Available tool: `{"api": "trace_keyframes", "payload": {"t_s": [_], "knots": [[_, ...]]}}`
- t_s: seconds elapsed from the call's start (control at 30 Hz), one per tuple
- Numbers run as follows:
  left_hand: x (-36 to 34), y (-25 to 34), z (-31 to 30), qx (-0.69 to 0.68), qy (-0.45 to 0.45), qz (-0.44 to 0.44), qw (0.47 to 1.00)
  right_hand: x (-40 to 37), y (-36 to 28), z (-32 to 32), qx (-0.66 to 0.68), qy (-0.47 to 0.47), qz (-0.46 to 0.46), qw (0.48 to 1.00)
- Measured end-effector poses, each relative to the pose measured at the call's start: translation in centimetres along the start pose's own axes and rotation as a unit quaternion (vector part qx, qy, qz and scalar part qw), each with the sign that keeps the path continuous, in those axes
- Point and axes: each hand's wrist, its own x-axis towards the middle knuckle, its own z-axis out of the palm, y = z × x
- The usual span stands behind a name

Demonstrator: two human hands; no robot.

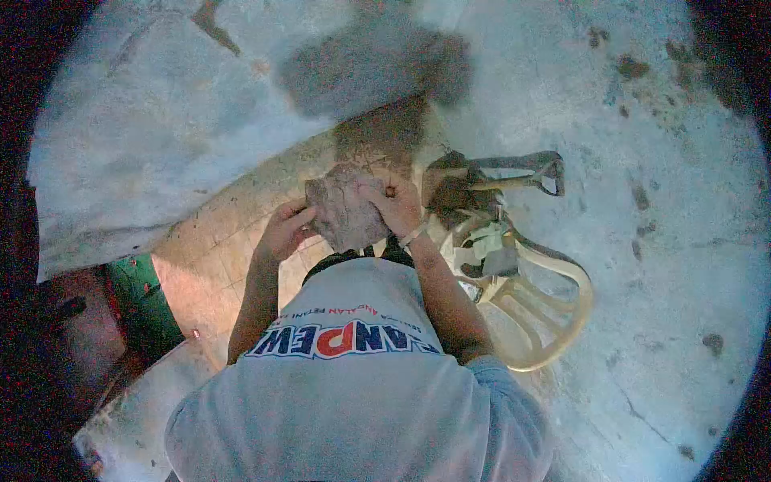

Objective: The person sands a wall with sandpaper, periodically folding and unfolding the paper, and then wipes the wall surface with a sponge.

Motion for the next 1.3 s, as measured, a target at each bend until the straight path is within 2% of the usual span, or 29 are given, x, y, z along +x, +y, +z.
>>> {"api": "trace_keyframes", "payload": {"t_s": [0.1,0.17,0.27,0.3,0.4,0.47,0.57,0.6,0.67,0.7,0.77,0.83,0.87,0.93,0.97,1.03,1.07,1.1,1.13,1.17,1.2,1.27,1.3], "knots": [[0.6,-1.3,0.2,-0.077,0.007,0.084,0.993,1.7,3.5,-0.1,0.007,0.017,-0.033,0.999],[0.9,-1.8,0.1,-0.054,0.041,0.121,0.99,2.2,3.9,-0.3,0.031,0.015,-0.035,0.999],[1.5,-1.7,0.5,0.026,0.096,0.132,0.986,1.7,0.8,0.9,0.113,0.03,-0.021,0.993],[1.4,-1.3,0.7,0.0,0.082,0.129,0.988,1.5,0.1,1.3,0.146,0.038,-0.016,0.988],[0.8,-0.4,1.4,-0.063,0.039,0.122,0.99,2.8,2.3,1.3,-0.022,0.084,-0.074,0.993],[0.5,0.2,1.4,-0.082,0.006,0.125,0.989,2.5,1.4,1.6,-0.011,0.092,-0.073,0.993],[0.6,1.1,0.3,0.078,0.025,0.12,0.989,2.4,1.0,1.4,-0.016,0.063,-0.072,0.995],[1.0,1.0,0.1,0.085,0.037,0.124,0.988,2.4,0.7,1.3,-0.021,0.046,-0.072,0.996],[1.9,0.6,-0.5,0.099,0.064,0.131,0.984,2.0,0.2,1.0,0.154,-0.02,-0.027,0.987],[2.1,0.8,-0.8,0.034,0.045,0.138,0.989,1.8,-0.2,1.1,0.239,-0.052,-0.005,0.97],[2.2,0.9,-1.0,-0.097,0.004,0.151,0.984,1.5,-0.5,1.8,0.449,-0.07,0.055,0.889],[1.6,2.4,0.5,-0.169,0.009,0.155,0.973,1.3,0.8,3.8,0.485,-0.098,0.063,0.867],[1.5,3.2,1.2,-0.204,0.011,0.159,0.966,1.5,3.7,5.8,0.423,-0.118,0.042,0.897],[2.4,4.0,1.2,-0.191,0.028,0.177,0.965,1.5,7.3,7.6,0.228,-0.196,-0.067,0.951],[2.8,4.1,1.1,-0.185,0.038,0.183,0.965,0.9,8.4,8.2,0.092,-0.247,-0.15,0.953],[3.8,3.3,-0.5,-0.085,0.073,0.208,0.972,1.1,7.0,9.0,-0.093,-0.29,-0.213,0.928],[4.7,2.1,-2.2,-0.02,0.082,0.222,0.971,1.9,5.6,8.4,-0.141,-0.288,-0.199,0.926],[3.5,3.4,-2.0,-0.005,0.094,0.209,0.973,2.8,3.2,9.7,0.017,-0.293,-0.107,0.95],[2.2,4.9,-1.8,0.011,0.106,0.196,0.975,3.6,0.7,11.0,0.213,-0.274,-0.011,0.938],[2.7,4.0,-3.3,0.046,0.108,0.212,0.97,4.5,-1.7,12.3,0.376,-0.231,0.064,0.895],[3.5,3.6,-5.1,0.082,0.113,0.235,0.962,4.7,-3.0,13.5,0.405,-0.222,0.072,0.884],[1.9,5.5,-5.9,0.039,0.104,0.172,0.979,4.6,-4.8,15.4,0.458,-0.211,0.078,0.86],[1.4,6.3,-6.3,0.021,0.104,0.208,0.972,5.1,-5.6,16.4,0.484,-0.206,0.081,0.846]]}}
